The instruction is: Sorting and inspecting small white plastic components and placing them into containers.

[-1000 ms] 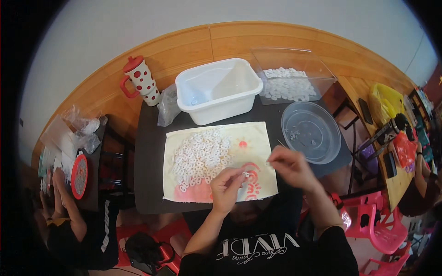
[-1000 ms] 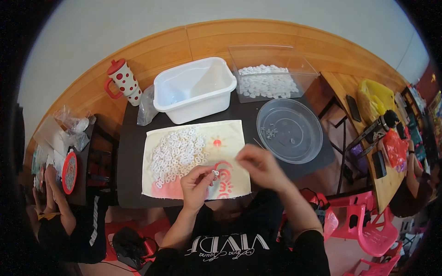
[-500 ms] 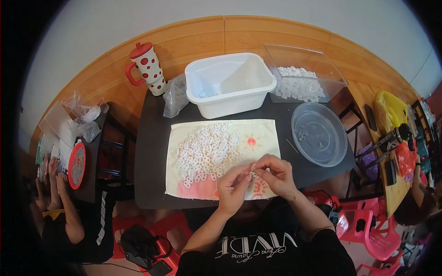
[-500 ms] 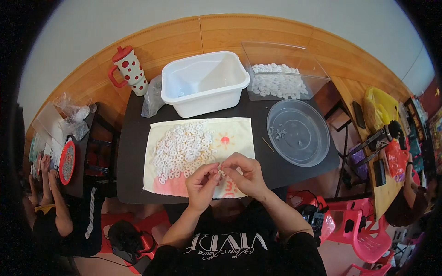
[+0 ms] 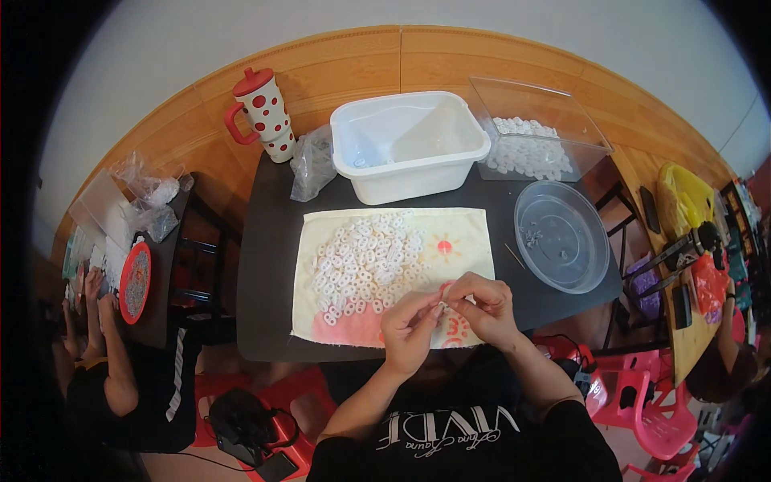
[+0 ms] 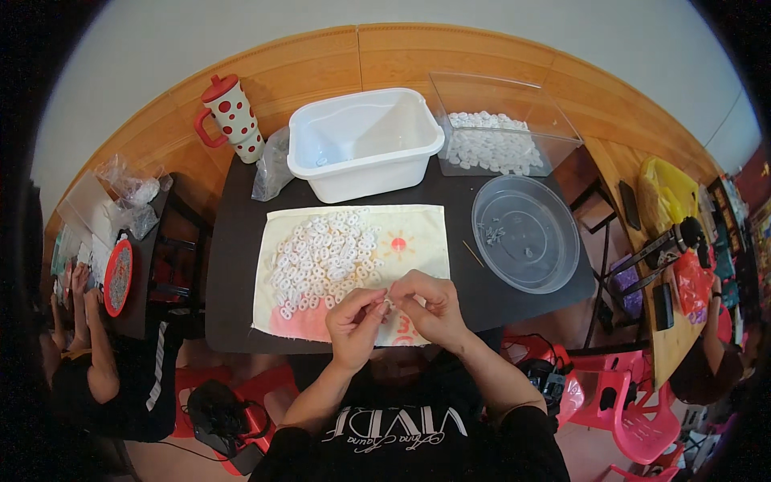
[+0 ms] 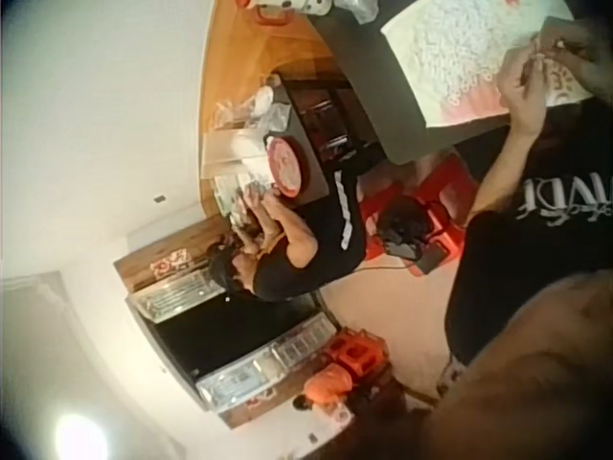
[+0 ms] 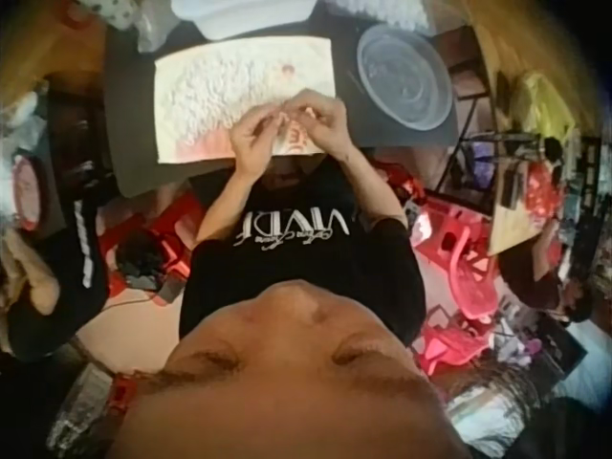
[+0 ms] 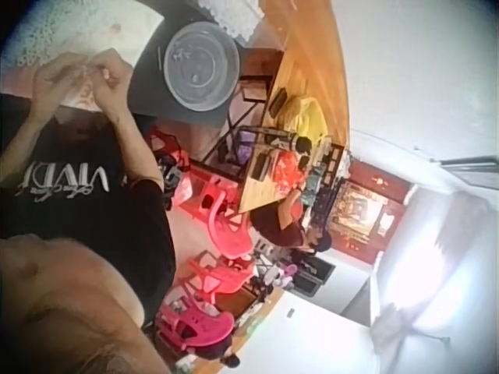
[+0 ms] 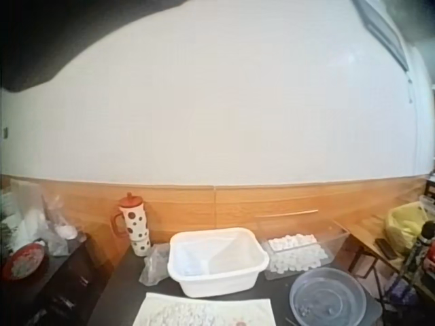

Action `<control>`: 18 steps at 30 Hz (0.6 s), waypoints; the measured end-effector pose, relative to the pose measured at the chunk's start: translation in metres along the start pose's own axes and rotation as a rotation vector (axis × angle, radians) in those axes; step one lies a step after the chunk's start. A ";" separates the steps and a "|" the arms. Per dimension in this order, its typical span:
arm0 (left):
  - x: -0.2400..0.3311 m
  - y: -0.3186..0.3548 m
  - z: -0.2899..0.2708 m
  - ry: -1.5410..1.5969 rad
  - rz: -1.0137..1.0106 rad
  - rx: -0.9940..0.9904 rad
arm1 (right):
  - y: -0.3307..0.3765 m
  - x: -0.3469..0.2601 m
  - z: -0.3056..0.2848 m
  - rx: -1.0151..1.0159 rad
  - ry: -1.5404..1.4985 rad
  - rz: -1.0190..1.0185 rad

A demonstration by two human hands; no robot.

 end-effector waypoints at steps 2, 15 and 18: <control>0.002 0.001 0.000 -0.005 0.069 0.025 | -0.001 -0.002 0.001 -0.010 0.006 -0.001; 0.002 0.000 -0.001 -0.015 0.044 0.037 | -0.014 -0.011 -0.006 -0.225 0.128 0.008; 0.001 0.001 -0.001 -0.035 0.033 0.032 | -0.018 -0.015 -0.006 -0.280 0.226 -0.041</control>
Point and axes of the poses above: each hand's wrist, its own y-axis away from the middle knuckle, its own z-axis out of the palm, x = y × z, the point moved 4 cm from there along -y, towards the middle knuckle, and after that the axes turned 3 degrees about x, right-handed, at the moved point
